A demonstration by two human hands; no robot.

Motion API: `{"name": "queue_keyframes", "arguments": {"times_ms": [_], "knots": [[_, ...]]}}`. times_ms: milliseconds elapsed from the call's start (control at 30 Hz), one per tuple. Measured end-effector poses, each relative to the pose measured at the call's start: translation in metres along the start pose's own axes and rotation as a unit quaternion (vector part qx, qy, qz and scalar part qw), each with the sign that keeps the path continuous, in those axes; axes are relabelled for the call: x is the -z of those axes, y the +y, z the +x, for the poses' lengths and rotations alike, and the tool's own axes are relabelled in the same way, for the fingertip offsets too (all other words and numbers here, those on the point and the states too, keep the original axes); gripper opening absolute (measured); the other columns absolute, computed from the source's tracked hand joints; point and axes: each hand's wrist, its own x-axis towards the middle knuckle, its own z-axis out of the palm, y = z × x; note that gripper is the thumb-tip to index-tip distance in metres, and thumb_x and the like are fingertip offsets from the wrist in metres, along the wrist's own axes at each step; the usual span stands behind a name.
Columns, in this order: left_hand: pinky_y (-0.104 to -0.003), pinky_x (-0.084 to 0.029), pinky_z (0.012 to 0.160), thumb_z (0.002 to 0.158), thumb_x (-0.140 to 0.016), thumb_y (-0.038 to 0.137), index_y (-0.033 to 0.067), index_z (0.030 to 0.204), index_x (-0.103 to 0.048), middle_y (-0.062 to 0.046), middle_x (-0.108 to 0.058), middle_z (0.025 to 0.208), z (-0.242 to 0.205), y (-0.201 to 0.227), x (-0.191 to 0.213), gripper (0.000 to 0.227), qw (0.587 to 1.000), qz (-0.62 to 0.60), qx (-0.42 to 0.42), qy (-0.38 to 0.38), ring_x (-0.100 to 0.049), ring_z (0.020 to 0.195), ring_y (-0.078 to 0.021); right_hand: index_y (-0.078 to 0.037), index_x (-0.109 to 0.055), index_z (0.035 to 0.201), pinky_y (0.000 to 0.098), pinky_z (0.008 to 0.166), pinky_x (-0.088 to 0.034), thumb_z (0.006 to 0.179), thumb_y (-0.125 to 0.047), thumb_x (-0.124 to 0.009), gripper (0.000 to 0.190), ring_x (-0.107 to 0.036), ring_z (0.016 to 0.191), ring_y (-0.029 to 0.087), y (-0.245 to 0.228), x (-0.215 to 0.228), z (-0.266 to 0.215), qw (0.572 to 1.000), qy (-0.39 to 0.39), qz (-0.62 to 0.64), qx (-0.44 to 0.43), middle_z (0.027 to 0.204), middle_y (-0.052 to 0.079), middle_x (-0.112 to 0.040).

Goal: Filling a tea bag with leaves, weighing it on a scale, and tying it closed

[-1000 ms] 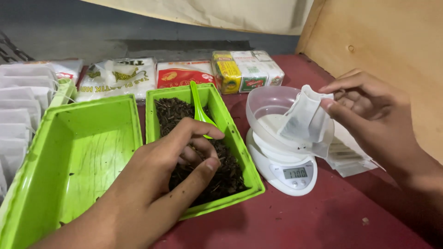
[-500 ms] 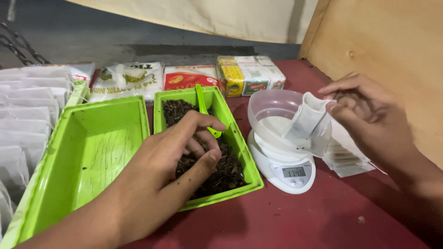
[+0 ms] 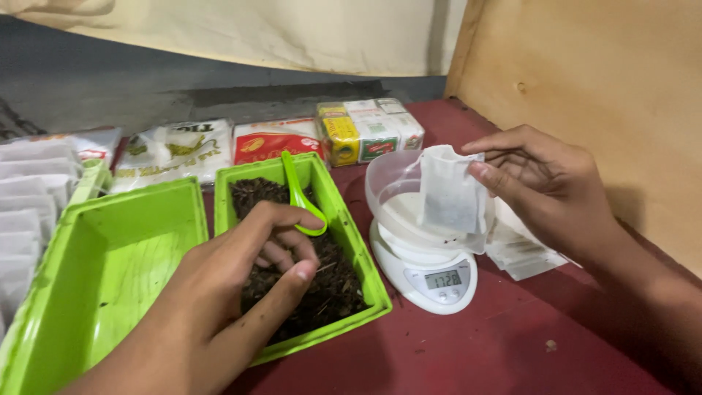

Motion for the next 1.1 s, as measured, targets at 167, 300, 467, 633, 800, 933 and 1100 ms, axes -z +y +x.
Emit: {"name": "queue_keyframes", "arguments": {"times_ms": [167,300,467,633,800,933,1100], "knots": [[-0.024,-0.055,0.068,0.095,-0.057,0.042,0.0244,0.123,-0.066,0.010,-0.080,0.092,0.001,-0.003,0.002,0.034,0.998,0.012,0.054,-0.021,-0.073,0.080,-0.0052,0.008,-0.059,0.131,0.0230,0.092,-0.060,0.092,0.004,-0.066,0.040,-0.068,0.098,0.017,0.008,0.001,0.003,0.999,-0.035,-0.012,0.015,0.113,0.017,-0.069],[-0.028,-0.052,0.075,0.097,-0.056,0.041,0.0225,0.121,-0.066,0.006,-0.077,0.087,0.001,-0.010,0.004,0.032,0.998,0.062,0.002,-0.026,-0.074,0.078,-0.0103,-0.002,-0.065,0.129,0.0269,0.091,-0.057,0.092,-0.005,-0.072,0.037,-0.070,0.096,0.015,0.018,-0.002,0.004,0.983,-0.032,-0.172,0.052,0.108,0.007,-0.074],[-0.042,-0.043,0.077,0.098,-0.056,0.031,0.0194,0.119,-0.062,-0.001,-0.071,0.098,0.004,-0.028,0.009,0.024,0.960,0.235,-0.149,-0.027,-0.069,0.087,-0.0261,-0.008,-0.068,0.127,0.0297,0.089,-0.054,0.091,-0.011,-0.072,0.036,-0.070,0.096,0.015,0.018,-0.004,0.005,0.979,-0.035,-0.201,0.010,0.108,0.003,-0.075],[-0.049,-0.043,0.065,0.086,-0.064,0.025,0.0180,0.096,-0.065,-0.005,-0.062,0.111,0.006,-0.036,0.006,0.012,0.891,0.382,-0.246,-0.019,-0.054,0.093,-0.0327,-0.010,-0.066,0.106,0.0290,0.088,-0.050,0.089,-0.016,-0.075,0.020,-0.074,0.099,0.012,0.017,-0.006,0.002,0.977,-0.020,-0.199,-0.068,0.102,-0.001,-0.075],[-0.042,-0.049,0.080,0.097,-0.057,0.021,0.0178,0.102,-0.066,-0.004,-0.063,0.120,0.003,-0.014,0.018,0.011,0.781,0.534,-0.306,0.105,-0.061,0.110,-0.0255,-0.009,-0.073,0.096,0.0322,0.090,-0.048,0.093,-0.011,-0.070,0.004,-0.068,0.091,0.013,0.014,-0.009,0.002,0.979,-0.063,-0.196,-0.005,0.093,-0.002,-0.077],[-0.048,-0.052,0.088,0.101,-0.056,0.014,0.0037,0.118,-0.066,-0.012,-0.067,0.127,0.000,-0.018,0.038,0.022,0.681,0.630,-0.350,0.129,-0.067,0.119,-0.0295,-0.009,-0.075,0.094,0.0342,0.090,-0.049,0.093,-0.012,-0.069,0.007,-0.069,0.095,0.017,0.014,-0.010,0.002,0.973,-0.078,-0.216,0.028,0.097,0.000,-0.079],[-0.036,-0.046,0.093,0.105,-0.052,0.022,0.0106,0.110,-0.073,-0.003,-0.065,0.105,0.005,-0.009,0.036,0.024,0.539,0.777,-0.280,0.164,-0.062,0.113,-0.0145,-0.007,-0.075,0.094,0.0349,0.091,-0.048,0.095,-0.011,-0.069,0.008,-0.067,0.097,0.020,0.012,-0.009,0.000,0.970,-0.076,-0.224,0.062,0.097,0.001,-0.078]]}}
